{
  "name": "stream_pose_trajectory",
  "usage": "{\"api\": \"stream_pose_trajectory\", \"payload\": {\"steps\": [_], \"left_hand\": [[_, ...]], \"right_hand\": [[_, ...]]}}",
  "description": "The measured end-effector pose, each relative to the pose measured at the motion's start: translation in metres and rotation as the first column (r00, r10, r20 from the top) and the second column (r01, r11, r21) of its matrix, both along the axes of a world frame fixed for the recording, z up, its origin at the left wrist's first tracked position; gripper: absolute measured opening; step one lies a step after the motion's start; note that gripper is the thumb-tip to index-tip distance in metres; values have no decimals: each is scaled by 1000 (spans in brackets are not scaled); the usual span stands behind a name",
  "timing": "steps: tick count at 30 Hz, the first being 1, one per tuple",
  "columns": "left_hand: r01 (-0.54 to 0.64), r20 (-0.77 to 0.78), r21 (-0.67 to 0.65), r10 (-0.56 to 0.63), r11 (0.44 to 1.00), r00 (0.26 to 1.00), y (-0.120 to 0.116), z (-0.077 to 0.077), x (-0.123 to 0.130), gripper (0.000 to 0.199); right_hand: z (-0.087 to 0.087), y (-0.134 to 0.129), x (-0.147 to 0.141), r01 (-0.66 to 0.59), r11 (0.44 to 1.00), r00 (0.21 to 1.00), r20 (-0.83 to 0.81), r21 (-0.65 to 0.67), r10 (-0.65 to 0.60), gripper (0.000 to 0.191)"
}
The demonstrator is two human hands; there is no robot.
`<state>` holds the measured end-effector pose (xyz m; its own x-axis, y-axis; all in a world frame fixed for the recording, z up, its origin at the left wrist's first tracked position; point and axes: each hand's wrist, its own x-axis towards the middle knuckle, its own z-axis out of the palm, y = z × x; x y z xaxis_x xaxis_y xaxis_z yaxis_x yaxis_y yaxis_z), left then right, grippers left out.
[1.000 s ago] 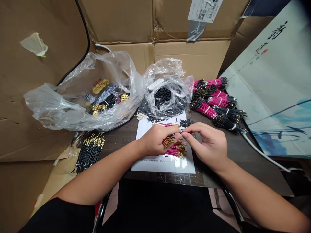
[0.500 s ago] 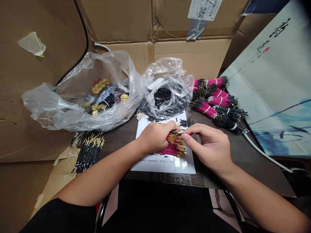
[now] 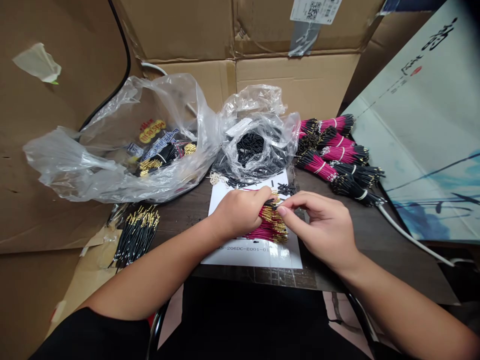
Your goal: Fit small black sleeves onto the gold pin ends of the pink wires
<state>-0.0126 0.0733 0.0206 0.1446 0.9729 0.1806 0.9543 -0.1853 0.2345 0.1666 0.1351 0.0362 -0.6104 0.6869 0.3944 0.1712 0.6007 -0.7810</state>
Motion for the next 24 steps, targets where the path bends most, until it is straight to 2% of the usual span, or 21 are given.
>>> {"api": "stream_pose_trajectory", "payload": {"steps": [9,17,20,24], "left_hand": [[-58,-90,-28,55,998,994,0,3,3,27],[-25,-68,-18,24,1000,997,-1,2,4,28],[-36,-48,-41,34,999,998,0,3,4,24],[-63,-21,-98,61,993,998,-1,7,4,24]], "right_hand": [[-2,-1,-2,51,991,999,-9,125,-51,4],[-5,0,-3,-11,975,1000,-11,223,14,8],[-9,0,-2,-34,946,999,-24,323,45,16],[-12,0,0,-2,897,999,-45,442,25,37]]}}
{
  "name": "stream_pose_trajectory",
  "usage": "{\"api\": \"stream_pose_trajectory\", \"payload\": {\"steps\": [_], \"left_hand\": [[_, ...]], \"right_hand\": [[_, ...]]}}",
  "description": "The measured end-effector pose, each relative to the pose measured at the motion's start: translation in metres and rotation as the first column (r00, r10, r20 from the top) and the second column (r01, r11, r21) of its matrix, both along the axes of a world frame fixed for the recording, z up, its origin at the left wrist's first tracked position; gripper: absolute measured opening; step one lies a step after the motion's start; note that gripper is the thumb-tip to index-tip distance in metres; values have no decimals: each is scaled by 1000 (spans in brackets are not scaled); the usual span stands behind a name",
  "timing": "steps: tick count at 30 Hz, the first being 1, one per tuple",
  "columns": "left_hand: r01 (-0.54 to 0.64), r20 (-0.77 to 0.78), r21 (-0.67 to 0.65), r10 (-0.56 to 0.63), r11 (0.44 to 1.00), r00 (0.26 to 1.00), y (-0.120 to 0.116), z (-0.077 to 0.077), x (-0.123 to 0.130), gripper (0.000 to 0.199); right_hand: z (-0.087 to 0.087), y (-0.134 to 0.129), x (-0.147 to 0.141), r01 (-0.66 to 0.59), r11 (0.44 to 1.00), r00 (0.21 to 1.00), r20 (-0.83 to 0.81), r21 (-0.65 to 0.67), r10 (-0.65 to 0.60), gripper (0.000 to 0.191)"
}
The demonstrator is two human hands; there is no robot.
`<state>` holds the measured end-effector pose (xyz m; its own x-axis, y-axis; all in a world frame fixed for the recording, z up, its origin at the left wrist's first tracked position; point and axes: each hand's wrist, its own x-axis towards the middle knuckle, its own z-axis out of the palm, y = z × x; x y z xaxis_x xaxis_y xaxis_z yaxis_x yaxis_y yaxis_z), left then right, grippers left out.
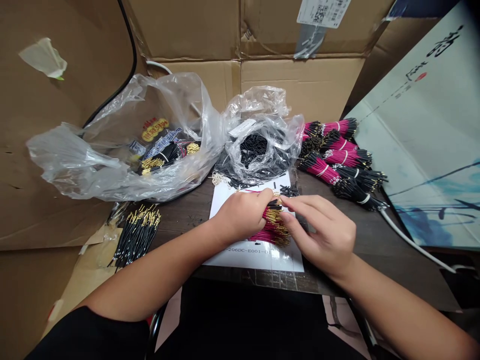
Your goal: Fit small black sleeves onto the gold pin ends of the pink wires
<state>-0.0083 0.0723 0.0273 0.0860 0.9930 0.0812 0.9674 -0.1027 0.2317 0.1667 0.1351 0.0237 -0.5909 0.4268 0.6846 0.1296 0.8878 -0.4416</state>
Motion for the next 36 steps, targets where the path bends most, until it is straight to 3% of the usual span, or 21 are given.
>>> {"api": "stream_pose_trajectory", "payload": {"steps": [6,18,30,36], "left_hand": [[-35,22,-56,36,998,999,-1,2,-1,31],[-37,25,27,36,999,999,-3,0,0,25],[-60,58,-36,62,998,996,-4,3,-1,26],[-57,89,-50,61,997,994,-3,4,0,26]], "right_hand": [[-4,-2,-3,-27,997,999,31,67,25,46],[0,-1,-2,-95,991,995,-22,-90,93,46],[-7,-1,-2,-75,989,996,-38,129,80,52],[-3,1,-1,-96,989,995,14,109,95,47]]}}
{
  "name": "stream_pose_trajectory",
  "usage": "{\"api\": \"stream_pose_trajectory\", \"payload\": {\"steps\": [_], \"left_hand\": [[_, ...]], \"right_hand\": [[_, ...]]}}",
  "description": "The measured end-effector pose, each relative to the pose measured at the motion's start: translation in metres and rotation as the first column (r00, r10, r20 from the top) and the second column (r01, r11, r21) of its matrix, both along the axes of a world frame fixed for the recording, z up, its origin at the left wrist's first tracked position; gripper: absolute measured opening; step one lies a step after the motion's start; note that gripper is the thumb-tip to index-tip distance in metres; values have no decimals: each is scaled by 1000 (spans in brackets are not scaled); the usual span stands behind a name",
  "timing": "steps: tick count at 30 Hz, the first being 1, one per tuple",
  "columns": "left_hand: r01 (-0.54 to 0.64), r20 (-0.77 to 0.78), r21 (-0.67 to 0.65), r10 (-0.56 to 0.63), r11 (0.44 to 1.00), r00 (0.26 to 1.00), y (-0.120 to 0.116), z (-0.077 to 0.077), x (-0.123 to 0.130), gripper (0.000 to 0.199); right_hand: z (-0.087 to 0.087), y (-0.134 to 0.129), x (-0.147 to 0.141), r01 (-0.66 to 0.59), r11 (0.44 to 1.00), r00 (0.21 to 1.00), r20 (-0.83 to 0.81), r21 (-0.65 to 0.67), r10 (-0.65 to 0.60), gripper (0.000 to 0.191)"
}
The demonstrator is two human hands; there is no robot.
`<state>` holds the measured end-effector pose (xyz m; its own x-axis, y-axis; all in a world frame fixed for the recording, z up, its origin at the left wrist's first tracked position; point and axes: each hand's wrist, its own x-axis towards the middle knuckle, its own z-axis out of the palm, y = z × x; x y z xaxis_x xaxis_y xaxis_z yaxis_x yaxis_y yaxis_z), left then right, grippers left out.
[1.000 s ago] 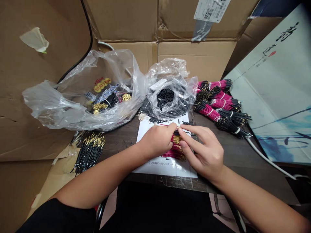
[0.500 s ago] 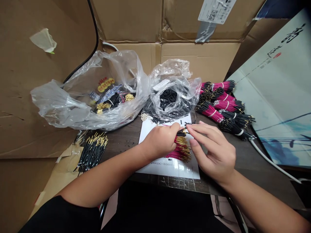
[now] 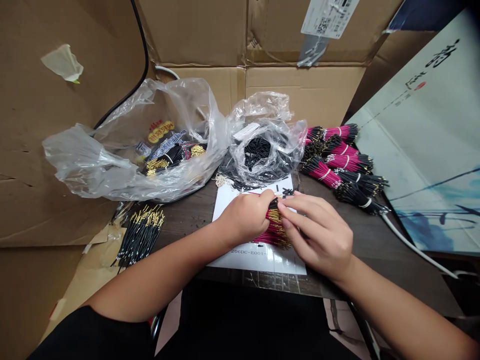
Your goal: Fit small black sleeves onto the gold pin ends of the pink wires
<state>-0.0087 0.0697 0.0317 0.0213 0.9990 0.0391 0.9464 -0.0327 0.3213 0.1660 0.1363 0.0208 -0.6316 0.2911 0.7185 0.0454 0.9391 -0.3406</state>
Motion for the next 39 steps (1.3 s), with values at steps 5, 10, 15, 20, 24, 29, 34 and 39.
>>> {"api": "stream_pose_trajectory", "payload": {"steps": [5,10,15,20,24,29,34,39], "left_hand": [[-3,41,0,3,1000,999,5,1,-10,29],[49,63,-20,-47,999,997,10,0,-23,29],[104,17,-6,-104,995,994,10,0,-25,28],[126,-1,-5,-126,992,992,9,-1,-24,30],[120,-21,-4,-120,993,993,9,-1,-23,29],[121,-26,-12,-121,993,992,9,0,-22,30],[135,-31,-4,-135,991,990,9,-1,-22,33],[154,-18,-7,-154,988,988,8,-3,-21,35]], "right_hand": [[8,53,13,229,973,955,188,32,-231,34],[0,115,25,31,971,761,624,236,-176,26],[-10,120,20,-89,975,705,704,203,-82,23],[-13,108,16,-35,984,698,709,175,-101,20],[-14,107,15,-23,974,686,712,224,-147,20],[-16,109,12,-58,954,670,720,293,-180,17],[-18,104,14,-78,922,629,736,380,-250,17],[-20,96,21,-2,921,661,692,389,-291,16]]}}
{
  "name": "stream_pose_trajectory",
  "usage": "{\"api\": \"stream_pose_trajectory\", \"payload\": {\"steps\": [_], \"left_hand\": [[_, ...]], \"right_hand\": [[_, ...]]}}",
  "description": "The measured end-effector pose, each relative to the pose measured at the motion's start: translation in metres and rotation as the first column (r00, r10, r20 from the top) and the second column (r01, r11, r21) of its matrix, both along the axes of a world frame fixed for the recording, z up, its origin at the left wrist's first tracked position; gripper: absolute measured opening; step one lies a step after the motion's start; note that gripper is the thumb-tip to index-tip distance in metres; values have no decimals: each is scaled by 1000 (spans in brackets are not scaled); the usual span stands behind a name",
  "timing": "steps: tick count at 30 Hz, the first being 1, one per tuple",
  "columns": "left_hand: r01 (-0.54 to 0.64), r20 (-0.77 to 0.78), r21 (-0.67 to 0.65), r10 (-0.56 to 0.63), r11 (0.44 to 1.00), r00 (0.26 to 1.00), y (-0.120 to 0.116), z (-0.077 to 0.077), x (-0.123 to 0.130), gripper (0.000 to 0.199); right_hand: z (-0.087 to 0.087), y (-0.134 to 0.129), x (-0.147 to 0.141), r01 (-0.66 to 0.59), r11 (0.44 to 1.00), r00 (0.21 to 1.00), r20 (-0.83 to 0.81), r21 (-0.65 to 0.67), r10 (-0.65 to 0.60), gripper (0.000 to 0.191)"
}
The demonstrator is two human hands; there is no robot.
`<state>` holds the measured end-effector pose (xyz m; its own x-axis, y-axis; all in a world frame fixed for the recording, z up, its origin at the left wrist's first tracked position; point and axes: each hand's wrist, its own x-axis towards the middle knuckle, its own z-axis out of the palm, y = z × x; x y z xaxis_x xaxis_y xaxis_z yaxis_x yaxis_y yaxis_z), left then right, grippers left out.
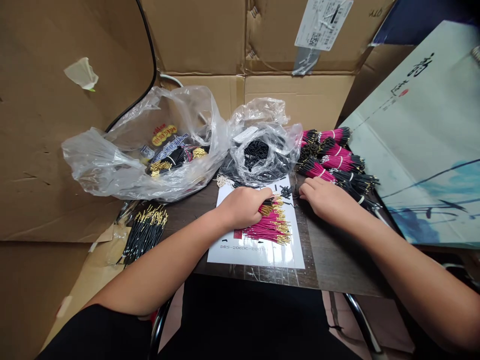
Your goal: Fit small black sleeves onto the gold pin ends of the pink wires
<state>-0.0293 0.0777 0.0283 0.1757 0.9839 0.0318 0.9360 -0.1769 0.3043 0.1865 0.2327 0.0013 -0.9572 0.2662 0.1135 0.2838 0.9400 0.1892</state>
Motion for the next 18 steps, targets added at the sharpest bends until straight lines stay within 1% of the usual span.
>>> {"api": "stream_pose_trajectory", "payload": {"steps": [5,8,15,18], "left_hand": [[8,-17,-7,-8,1000,1000,0,0,2,36],[13,-13,9,-13,1000,1000,-1,1,2,37],[22,-35,13,-21,1000,999,-1,0,4,38],[26,-40,20,-26,999,999,-2,1,5,38]], "right_hand": [[-1,-4,2,34,999,999,21,12,-34,16],[-2,-6,1,60,998,998,-9,18,-60,16],[-10,-8,-3,43,995,995,-88,-87,-51,15],[-14,-8,-1,49,993,990,-124,-109,-62,17]]}}
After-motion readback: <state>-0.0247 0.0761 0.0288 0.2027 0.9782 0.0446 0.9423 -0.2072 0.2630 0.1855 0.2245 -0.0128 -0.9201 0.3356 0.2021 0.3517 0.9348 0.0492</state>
